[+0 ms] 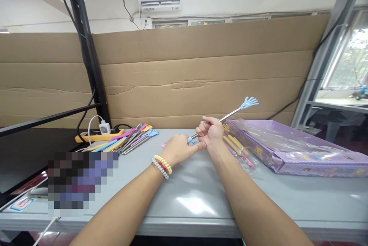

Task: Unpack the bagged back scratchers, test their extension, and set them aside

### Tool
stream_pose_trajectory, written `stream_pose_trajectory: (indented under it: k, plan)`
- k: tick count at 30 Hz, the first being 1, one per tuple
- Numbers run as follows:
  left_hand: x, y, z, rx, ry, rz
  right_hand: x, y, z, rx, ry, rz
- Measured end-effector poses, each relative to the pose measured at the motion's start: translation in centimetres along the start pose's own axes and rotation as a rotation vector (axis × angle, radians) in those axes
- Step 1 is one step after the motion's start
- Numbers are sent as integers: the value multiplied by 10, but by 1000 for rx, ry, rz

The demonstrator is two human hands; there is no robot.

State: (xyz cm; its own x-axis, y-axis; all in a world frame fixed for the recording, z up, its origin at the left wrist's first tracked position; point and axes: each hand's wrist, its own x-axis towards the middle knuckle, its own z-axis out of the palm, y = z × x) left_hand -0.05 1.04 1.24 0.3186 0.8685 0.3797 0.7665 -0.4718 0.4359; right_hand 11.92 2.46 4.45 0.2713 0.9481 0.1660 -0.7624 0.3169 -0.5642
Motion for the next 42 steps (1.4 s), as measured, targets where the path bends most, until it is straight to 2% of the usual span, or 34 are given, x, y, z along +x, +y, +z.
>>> stream_pose_trajectory:
  k: [4,9,12,16,18,21,23,27,29,34,37,39,42]
  plan:
    - [3,0,-3,-15,-45,-6,-1,-4,3,42,48,6]
    - [3,0,-8,-135,-107,-84,0,-5,3,63,74,40]
    - [2,0,-14,-186,-195,-100,3,-7,0,59,72,26]
    - [2,-1,-22,-228,-317,4,8,-12,-7,37,-4,48]
    - [3,-3,-23,-251,-344,56,11,-15,-11,30,-32,66]
    - [5,-6,-22,-217,-353,57,15,-20,-16,41,-35,48]
    - [6,-8,-21,-144,-292,44,17,-23,-19,60,-40,23]
    - [9,-13,-18,47,-67,-11,17,-23,-21,102,-66,-17]
    - [10,-17,-17,115,8,-20,17,-23,-22,114,-57,-33]
    - [15,-42,-21,208,46,-61,22,-32,-32,118,-7,-110]
    - [21,-62,-26,193,112,-140,27,-41,-40,96,-4,-117]
    - [25,-72,-28,117,230,-201,28,-41,-42,84,0,-77]
    - [32,-79,-27,6,429,-211,27,-32,-39,68,-35,9]
